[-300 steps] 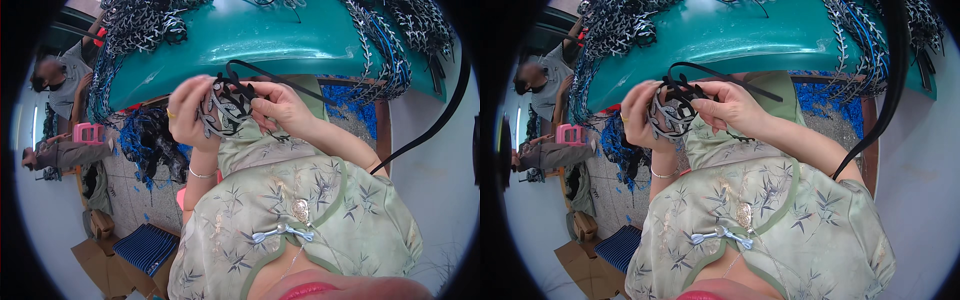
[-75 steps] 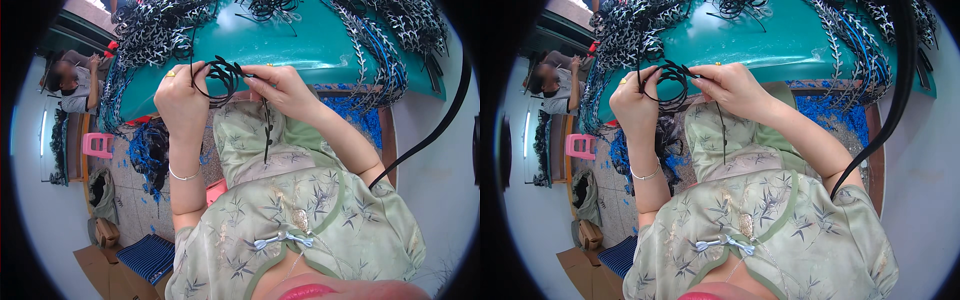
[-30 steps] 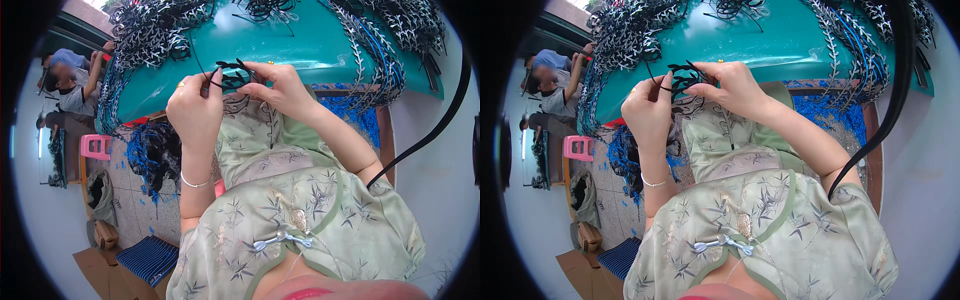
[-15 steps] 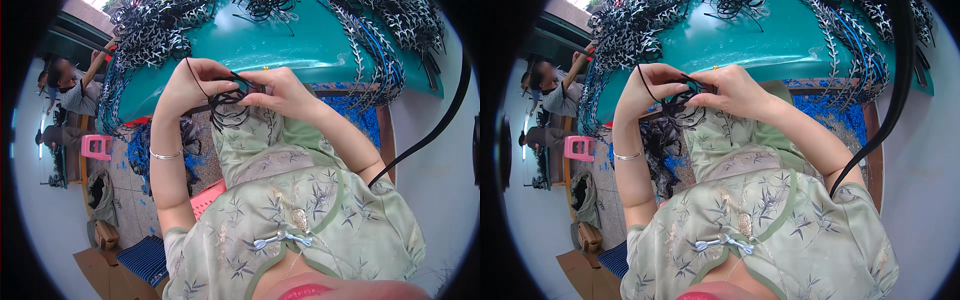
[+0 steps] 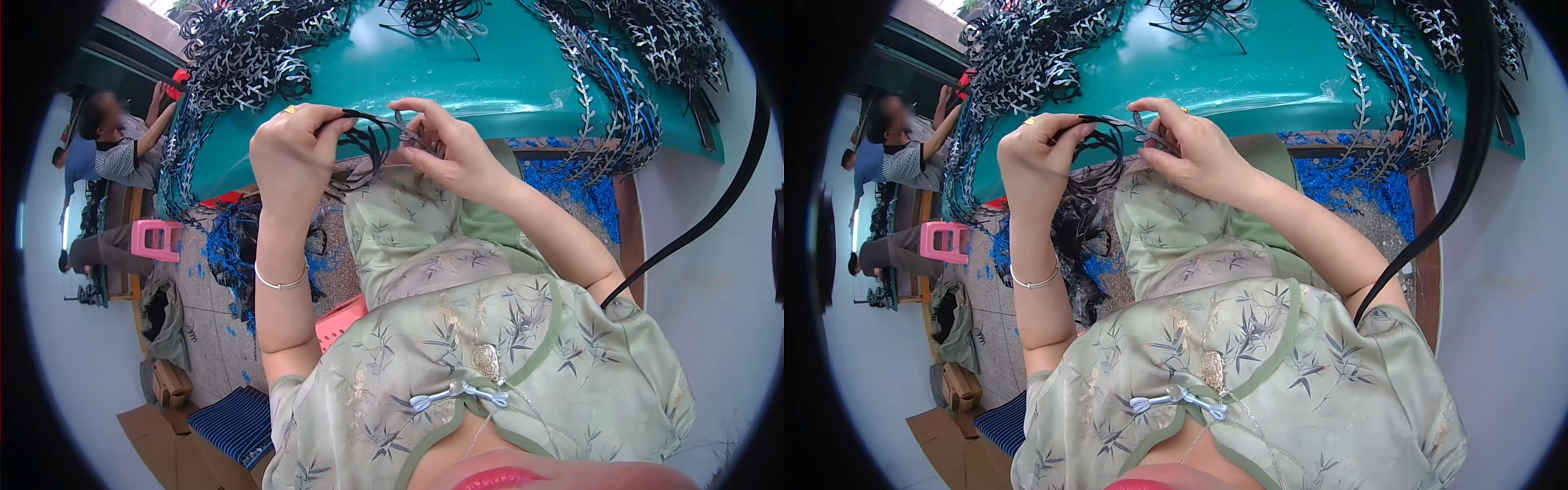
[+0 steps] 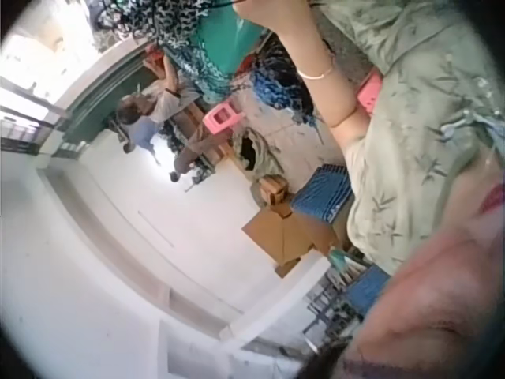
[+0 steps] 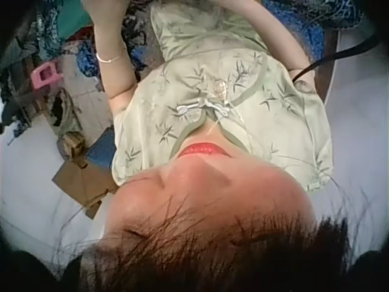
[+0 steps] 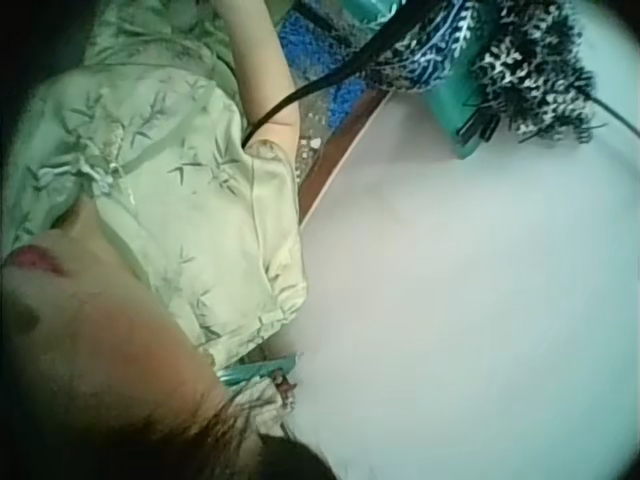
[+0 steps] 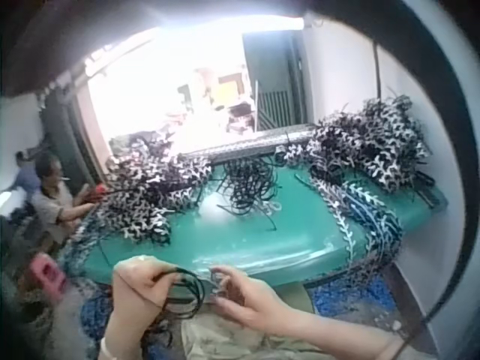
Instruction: The person peels the protective backing strip off a patterned ribbon trim and weaves the trim around a coiled headband by hand.
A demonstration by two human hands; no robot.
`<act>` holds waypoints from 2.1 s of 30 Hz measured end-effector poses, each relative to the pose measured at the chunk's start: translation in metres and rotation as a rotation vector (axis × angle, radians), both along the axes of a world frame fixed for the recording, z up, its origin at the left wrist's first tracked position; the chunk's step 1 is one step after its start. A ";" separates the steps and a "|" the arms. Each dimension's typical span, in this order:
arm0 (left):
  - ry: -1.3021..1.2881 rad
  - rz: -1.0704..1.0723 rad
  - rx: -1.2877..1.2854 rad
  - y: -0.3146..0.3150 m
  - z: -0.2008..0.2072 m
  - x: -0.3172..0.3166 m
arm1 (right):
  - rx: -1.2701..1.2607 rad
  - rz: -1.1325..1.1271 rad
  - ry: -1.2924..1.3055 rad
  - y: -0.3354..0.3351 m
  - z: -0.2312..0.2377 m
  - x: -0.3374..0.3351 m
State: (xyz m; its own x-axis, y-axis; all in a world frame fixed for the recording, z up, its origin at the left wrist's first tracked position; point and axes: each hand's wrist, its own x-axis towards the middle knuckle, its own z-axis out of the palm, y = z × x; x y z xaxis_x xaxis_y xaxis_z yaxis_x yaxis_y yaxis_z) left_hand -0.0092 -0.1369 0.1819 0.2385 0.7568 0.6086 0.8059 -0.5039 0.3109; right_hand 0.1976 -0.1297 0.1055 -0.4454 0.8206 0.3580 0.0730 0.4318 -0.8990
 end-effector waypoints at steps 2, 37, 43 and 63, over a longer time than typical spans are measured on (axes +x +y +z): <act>0.066 0.065 0.053 -0.003 0.005 0.003 | 0.004 -0.005 -0.058 0.002 0.003 0.002; 0.104 0.161 0.267 -0.007 -0.006 0.010 | 0.350 -0.222 0.028 0.006 0.010 -0.005; 0.093 0.117 0.244 -0.011 -0.005 0.009 | 0.366 -0.185 -0.051 0.014 0.016 0.009; 0.075 0.207 0.230 -0.007 -0.007 0.015 | 0.622 -0.319 -0.108 -0.003 0.017 -0.004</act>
